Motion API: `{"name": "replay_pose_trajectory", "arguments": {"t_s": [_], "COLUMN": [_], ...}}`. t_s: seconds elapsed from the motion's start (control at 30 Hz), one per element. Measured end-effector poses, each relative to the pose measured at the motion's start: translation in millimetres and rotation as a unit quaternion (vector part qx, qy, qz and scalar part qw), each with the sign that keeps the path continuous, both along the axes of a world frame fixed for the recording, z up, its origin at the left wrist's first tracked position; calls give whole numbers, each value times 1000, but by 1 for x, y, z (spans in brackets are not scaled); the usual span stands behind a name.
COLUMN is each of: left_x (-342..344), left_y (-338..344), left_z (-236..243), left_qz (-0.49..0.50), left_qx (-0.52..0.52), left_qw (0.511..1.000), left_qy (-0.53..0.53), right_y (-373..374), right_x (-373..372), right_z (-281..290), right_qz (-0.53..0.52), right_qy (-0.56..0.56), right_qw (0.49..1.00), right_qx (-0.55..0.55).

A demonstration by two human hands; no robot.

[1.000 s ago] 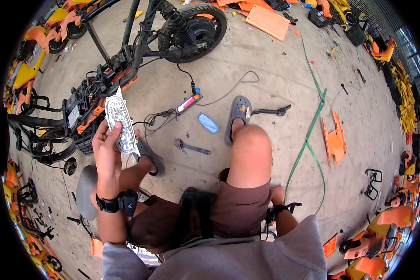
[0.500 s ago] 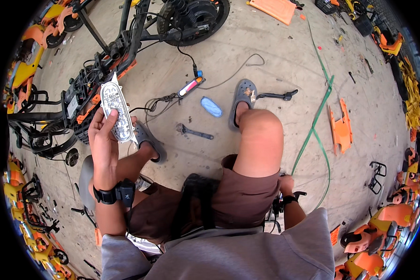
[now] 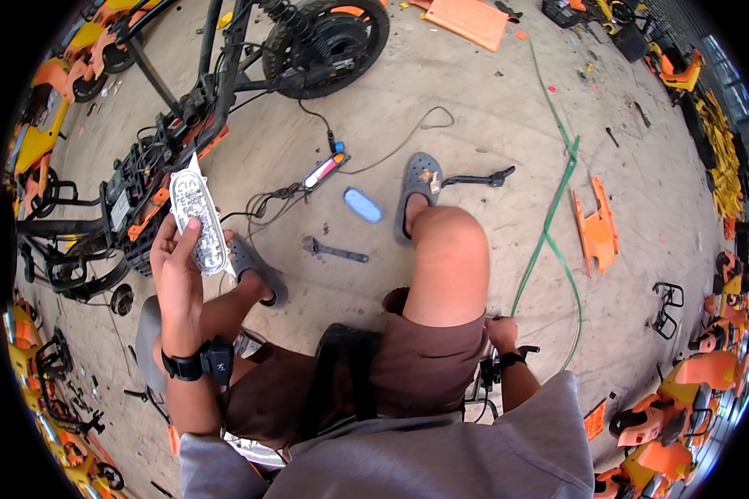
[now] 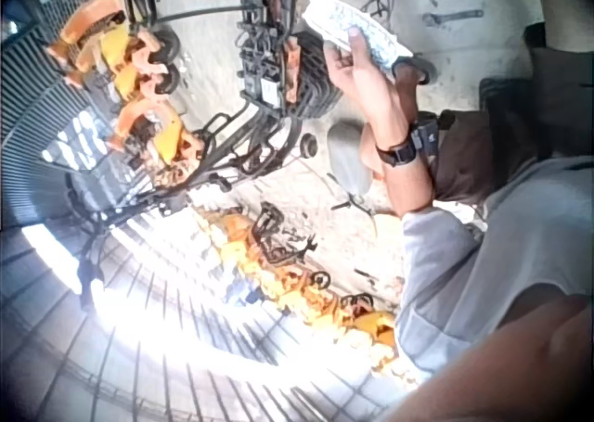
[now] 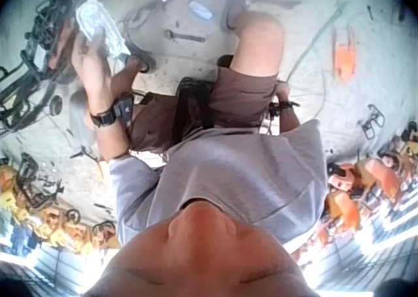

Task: The person sits on the floor and uses a screwdriver to adjust components on a white scooter headlight assembly. They repeatedly probe and tighten small areas on the back of the unit while holding it in their hands.

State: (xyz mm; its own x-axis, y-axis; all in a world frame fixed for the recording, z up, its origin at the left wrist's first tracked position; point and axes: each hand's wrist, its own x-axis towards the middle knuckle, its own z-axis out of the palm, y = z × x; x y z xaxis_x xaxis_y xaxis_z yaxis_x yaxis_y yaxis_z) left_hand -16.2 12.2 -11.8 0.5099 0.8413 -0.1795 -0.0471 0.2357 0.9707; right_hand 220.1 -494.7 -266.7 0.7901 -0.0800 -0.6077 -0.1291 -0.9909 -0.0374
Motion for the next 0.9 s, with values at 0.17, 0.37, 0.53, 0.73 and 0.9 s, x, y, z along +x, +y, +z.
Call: {"name": "replay_pose_trajectory", "arguments": {"t_s": [0.17, 0.37, 0.53, 0.73, 0.9], "left_x": [2, 5, 7, 7, 9], "left_y": [1, 1, -2, -2, -2], "left_z": [-3, -2, -1, -1, -2], "left_qz": [12, 2, 9, 6, 3], "left_qx": [-22, -15, -24, -22, -12], "left_qw": [999, 999, 1000, 1000, 1000], "left_qy": [-25, -28, -13, -16, -9], "right_y": [-9, -21, -22, -23, -32], "right_x": [2, 2, 0, -4, -3], "right_z": [0, -11, -5, -9, -13], "right_qz": [27, -1, -18, -33, -32], "right_qy": [-24, -22, -20, -34, -42], "right_qw": [999, 1000, 999, 999, 998], "right_qx": [6, 6, 38, 25, 44]}}
